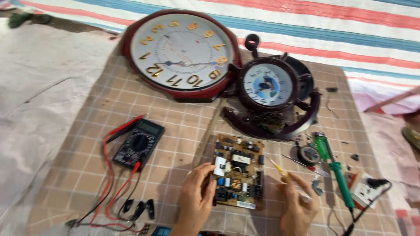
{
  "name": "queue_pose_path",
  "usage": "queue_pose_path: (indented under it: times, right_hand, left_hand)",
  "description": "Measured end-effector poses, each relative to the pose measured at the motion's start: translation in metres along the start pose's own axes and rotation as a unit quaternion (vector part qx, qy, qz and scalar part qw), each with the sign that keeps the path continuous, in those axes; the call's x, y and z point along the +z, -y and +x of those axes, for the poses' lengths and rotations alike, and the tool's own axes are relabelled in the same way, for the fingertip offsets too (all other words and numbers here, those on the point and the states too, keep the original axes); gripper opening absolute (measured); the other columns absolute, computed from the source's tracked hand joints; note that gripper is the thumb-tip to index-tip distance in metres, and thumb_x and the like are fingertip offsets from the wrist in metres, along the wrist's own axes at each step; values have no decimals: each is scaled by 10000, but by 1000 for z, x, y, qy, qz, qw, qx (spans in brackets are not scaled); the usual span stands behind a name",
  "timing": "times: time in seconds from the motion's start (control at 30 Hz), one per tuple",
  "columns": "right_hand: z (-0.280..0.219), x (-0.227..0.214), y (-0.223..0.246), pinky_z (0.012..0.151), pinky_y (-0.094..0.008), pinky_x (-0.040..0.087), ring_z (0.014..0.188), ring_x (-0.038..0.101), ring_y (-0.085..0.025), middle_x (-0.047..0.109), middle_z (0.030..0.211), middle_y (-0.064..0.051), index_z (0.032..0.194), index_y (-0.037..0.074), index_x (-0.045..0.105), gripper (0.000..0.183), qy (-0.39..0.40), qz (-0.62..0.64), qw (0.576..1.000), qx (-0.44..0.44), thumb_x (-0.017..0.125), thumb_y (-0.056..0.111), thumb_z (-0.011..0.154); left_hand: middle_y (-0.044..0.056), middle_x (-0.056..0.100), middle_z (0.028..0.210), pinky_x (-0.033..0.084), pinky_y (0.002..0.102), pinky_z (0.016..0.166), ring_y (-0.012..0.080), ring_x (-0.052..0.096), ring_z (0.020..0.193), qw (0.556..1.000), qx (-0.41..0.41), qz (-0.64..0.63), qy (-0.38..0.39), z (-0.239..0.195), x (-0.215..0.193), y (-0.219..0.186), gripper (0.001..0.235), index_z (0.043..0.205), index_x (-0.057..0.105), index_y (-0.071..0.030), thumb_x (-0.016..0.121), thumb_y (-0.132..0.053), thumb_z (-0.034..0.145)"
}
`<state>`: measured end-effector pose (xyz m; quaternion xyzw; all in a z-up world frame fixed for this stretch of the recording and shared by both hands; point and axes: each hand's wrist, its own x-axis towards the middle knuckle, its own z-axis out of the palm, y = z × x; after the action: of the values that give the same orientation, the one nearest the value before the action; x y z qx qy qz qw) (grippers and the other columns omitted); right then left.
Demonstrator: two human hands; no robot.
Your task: The person is repairing a circuit board on a table. They use a soldering iron and solder to work on the board, then use a multimeter to test the connections.
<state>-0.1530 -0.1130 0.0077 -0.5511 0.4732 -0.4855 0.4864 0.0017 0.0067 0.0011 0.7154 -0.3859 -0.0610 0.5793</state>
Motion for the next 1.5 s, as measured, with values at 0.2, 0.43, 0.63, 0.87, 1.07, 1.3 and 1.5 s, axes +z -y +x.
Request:
queue_pose_path:
  times: [0.2,0.43,0.63,0.87,1.07,1.3,1.5]
  right_hand:
    - [2,5,-6,402,-248,574,661,676,-190,668,844,-123,982,69,626,253,25,-155,988,-5,613,44,730]
    - [7,10,-10,436,-236,557,601,631,-121,649,927,-40,898,110,639,250,-8,-326,944,-57,667,192,664]
    - [11,5,-28,576,-276,578,738,630,-137,641,952,-8,907,179,641,248,-2,-409,905,-115,652,116,668]
    - [21,8,-23,458,-230,526,657,625,-94,631,899,39,945,240,615,274,44,-476,875,-74,662,200,677]
    - [27,-5,-28,482,-258,586,643,651,-159,590,967,-34,994,168,601,360,62,-416,903,-83,687,156,645]
    - [68,-61,-16,716,-306,490,910,555,-175,608,1090,16,1017,214,648,182,-140,-652,705,-242,629,252,840]
    - [71,-78,5,646,-320,510,851,576,-212,622,1064,-42,1132,137,615,368,-82,-659,734,-142,618,214,772]
  left_hand:
    - [149,580,1060,540,288,741,209,628,872,999,-37,-22,31,-3,4,5,311,1042,523,-23,532,-62,733]
    - [171,561,1081,580,275,671,200,644,831,998,-32,-38,42,-8,11,21,330,1043,517,-13,537,-77,720]
    - [178,531,1121,566,287,785,215,638,922,995,-41,-70,66,-8,10,24,334,1052,510,0,530,-63,725]
    - [165,546,1099,597,248,668,176,660,792,992,-74,-78,60,-7,9,20,335,1047,518,-16,543,-58,715]
    - [133,597,1050,563,164,494,104,624,642,996,-58,-60,-13,8,0,18,255,1009,554,-38,511,-48,757]
    - [95,591,879,506,200,459,149,562,597,996,15,93,5,93,10,41,302,1015,532,-81,596,-5,729]
    - [155,563,887,536,299,570,248,573,718,946,-6,295,135,134,50,70,392,1049,544,6,688,-143,716]
